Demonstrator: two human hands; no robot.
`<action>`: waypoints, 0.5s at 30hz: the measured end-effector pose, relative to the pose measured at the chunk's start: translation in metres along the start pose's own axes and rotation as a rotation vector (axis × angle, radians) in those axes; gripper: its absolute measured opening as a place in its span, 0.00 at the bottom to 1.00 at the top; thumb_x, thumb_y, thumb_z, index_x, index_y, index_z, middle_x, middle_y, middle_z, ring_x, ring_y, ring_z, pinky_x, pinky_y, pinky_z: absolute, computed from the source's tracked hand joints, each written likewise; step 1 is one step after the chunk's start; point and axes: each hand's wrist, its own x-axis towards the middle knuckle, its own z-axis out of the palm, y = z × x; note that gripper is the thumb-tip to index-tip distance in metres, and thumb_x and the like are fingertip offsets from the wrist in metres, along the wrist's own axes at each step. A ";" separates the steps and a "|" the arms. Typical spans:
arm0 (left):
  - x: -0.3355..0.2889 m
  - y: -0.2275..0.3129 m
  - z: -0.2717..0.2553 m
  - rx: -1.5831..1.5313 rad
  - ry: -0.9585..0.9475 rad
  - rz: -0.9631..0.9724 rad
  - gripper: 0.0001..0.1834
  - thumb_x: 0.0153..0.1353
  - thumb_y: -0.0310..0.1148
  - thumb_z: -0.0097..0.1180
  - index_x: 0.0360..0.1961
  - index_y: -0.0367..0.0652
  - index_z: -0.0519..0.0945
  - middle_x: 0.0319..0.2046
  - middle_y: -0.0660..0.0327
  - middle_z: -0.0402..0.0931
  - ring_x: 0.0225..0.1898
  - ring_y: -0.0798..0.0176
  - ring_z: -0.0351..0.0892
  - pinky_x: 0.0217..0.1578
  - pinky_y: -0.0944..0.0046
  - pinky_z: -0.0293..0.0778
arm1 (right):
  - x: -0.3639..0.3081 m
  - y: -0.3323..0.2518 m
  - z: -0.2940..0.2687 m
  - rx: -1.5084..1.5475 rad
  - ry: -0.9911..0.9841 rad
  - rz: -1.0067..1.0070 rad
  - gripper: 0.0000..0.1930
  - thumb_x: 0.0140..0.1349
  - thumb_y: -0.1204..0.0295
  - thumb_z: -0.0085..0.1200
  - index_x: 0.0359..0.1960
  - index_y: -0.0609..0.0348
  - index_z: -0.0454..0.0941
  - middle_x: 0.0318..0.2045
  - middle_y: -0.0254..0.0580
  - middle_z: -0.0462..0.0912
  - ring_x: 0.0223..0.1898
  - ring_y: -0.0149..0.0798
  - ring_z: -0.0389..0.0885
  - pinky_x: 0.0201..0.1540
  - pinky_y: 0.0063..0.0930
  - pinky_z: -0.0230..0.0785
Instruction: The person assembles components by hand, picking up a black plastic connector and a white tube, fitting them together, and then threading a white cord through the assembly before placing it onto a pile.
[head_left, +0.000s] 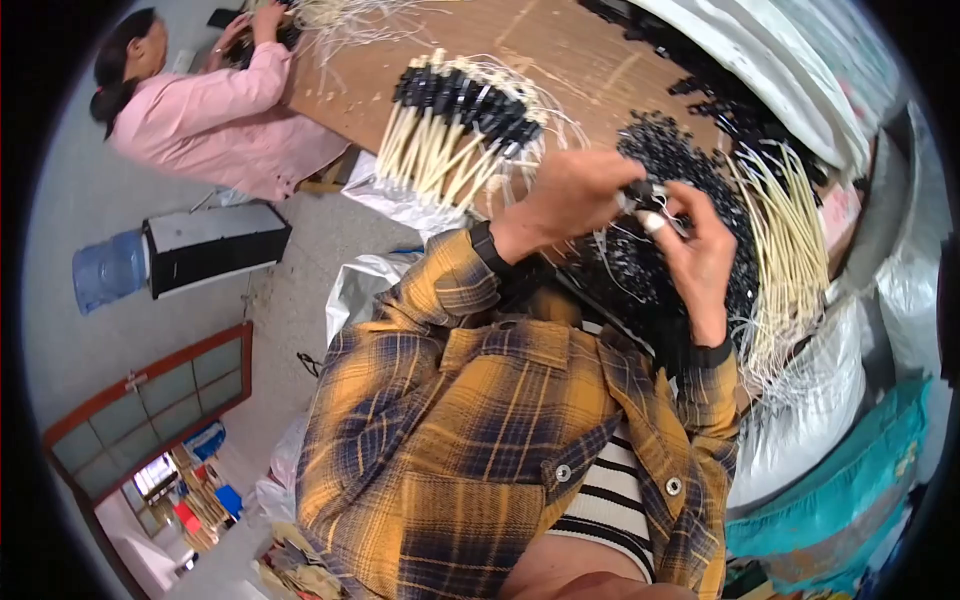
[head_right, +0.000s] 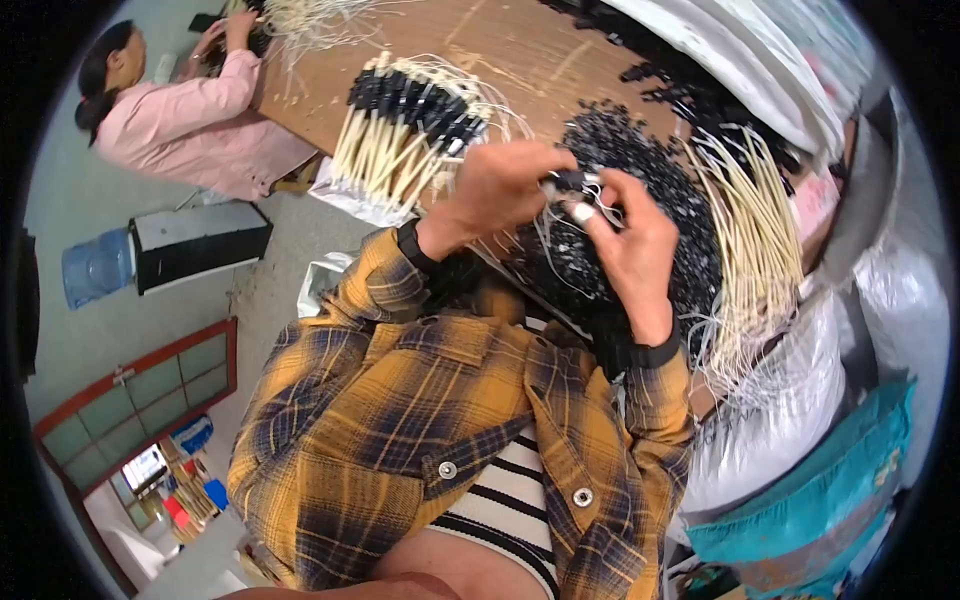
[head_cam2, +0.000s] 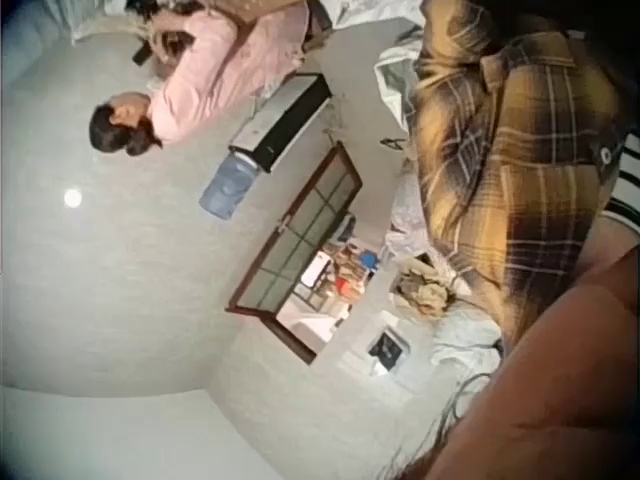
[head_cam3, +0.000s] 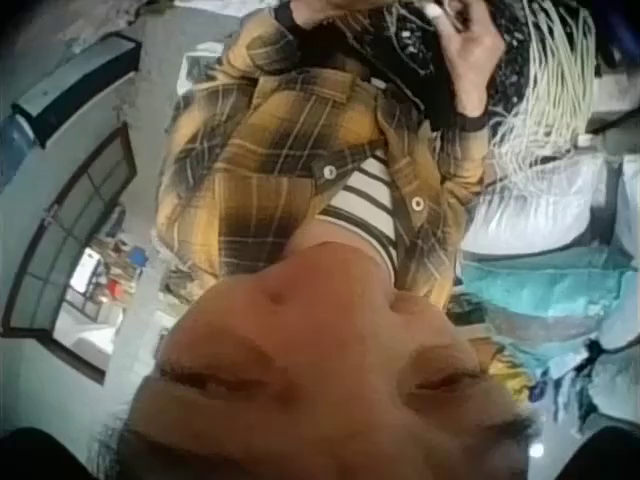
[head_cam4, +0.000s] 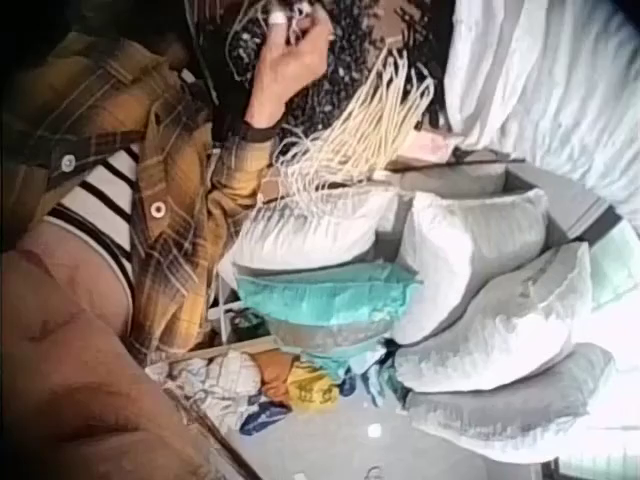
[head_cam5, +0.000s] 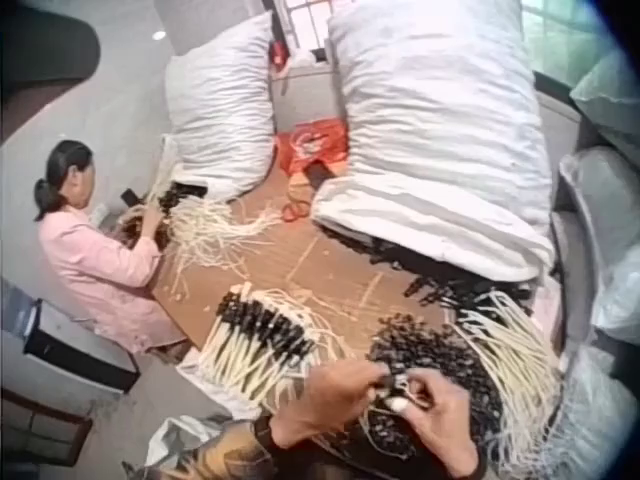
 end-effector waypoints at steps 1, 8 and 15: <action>-0.001 -0.008 -0.010 0.012 0.123 -0.017 0.10 0.46 0.28 0.63 0.33 0.45 0.82 0.28 0.59 0.81 0.29 0.56 0.81 0.30 0.61 0.74 | 0.002 -0.007 0.000 0.040 0.136 -0.131 0.12 0.59 0.75 0.60 0.45 0.60 0.80 0.33 0.34 0.83 0.31 0.23 0.76 0.30 0.15 0.66; -0.034 -0.129 -0.106 0.203 0.457 -0.635 0.16 0.53 0.26 0.51 0.45 0.43 0.78 0.34 0.49 0.80 0.36 0.46 0.80 0.39 0.56 0.75 | 0.018 -0.017 0.041 -0.040 -0.032 -0.349 0.07 0.56 0.79 0.59 0.37 0.64 0.79 0.36 0.45 0.81 0.33 0.40 0.80 0.38 0.26 0.72; -0.079 -0.249 -0.122 -0.324 0.332 -0.946 0.27 0.60 0.29 0.44 0.63 0.41 0.67 0.57 0.47 0.71 0.61 0.54 0.68 0.60 0.63 0.60 | 0.012 -0.019 0.064 -0.109 -0.301 -0.301 0.09 0.54 0.77 0.58 0.37 0.62 0.80 0.39 0.45 0.83 0.40 0.47 0.82 0.42 0.31 0.74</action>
